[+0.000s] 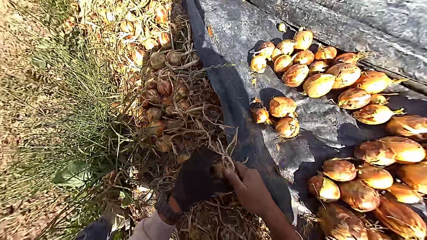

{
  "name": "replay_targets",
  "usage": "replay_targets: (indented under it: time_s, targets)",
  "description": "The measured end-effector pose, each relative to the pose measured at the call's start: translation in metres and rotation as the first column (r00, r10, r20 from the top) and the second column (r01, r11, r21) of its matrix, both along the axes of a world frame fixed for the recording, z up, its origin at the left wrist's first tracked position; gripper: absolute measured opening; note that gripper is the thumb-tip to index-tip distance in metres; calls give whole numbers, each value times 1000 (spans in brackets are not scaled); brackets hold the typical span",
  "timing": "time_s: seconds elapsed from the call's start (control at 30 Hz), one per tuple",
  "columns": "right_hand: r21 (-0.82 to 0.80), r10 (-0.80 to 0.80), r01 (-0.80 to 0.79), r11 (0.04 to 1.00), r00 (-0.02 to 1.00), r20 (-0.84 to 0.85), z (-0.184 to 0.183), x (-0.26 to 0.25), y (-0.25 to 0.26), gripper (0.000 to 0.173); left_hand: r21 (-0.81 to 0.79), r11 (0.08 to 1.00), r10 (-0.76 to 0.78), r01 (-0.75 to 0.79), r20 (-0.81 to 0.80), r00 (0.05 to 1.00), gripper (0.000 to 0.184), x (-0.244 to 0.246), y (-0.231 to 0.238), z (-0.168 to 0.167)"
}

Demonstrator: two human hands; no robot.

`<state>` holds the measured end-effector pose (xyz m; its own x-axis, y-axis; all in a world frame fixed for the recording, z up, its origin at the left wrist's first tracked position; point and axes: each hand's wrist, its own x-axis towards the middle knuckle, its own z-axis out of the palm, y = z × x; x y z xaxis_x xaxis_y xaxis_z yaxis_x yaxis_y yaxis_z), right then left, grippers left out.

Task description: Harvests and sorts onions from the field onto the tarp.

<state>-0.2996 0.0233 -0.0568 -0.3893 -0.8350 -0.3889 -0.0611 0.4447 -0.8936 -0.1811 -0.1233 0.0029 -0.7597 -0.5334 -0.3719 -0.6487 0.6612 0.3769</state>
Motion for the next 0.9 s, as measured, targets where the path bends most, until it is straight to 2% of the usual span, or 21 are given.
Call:
replay_targets:
  time_s: [0.07,0.13,0.2,0.23,0.27,0.3,0.33,0.4,0.5,0.53,0.6,0.63,0.7,0.8,0.9]
  targets:
    - [1,53,-53,999,995,81,1,12,-1,63,-167,986,3,6,51,999,56,5,-8,-8]
    - [-75,78,-67,995,985,154,6,21,1,61,-176,978,141,-109,184,973,57,4,-26,-14]
    - [-103,37,-21,994,987,159,8,32,4,61,-6,939,342,-344,123,931,67,12,-46,-17]
    - [-81,-6,17,997,990,143,5,34,6,62,156,879,451,-451,35,892,67,16,-50,-16]
    - [-45,-46,52,998,992,120,1,35,7,66,372,771,573,-516,-52,818,68,22,-48,-16]
    - [-13,-78,80,997,992,99,-3,34,8,70,589,623,688,-515,-99,719,66,27,-40,-13]
    - [5,-104,104,995,991,83,-4,32,8,73,708,511,760,-487,-108,641,66,32,-31,-8]
    - [-8,-133,133,991,990,52,-2,27,2,80,824,410,799,-390,-119,589,73,45,-17,-2]
    - [-67,-141,142,988,990,17,5,23,-11,75,915,376,724,-148,-190,663,84,53,-6,0]
    - [-82,-127,127,989,992,8,7,22,-16,72,932,342,718,-121,-176,673,87,50,-4,-1]
    - [-105,-98,96,990,995,-7,11,23,-22,63,909,349,725,-229,-108,680,84,41,0,-2]
    - [-125,-94,92,988,996,-10,12,23,-23,61,886,349,753,-306,-71,654,78,37,2,-2]
    - [-160,-128,129,979,992,19,11,21,-21,60,877,324,800,-354,-55,597,79,37,1,-4]
    - [-136,-185,191,972,981,62,6,11,-17,67,941,262,823,-214,-102,558,77,47,-1,-3]
    - [-78,-49,51,996,998,30,6,8,-17,81,956,261,795,-133,-135,592,61,56,2,1]
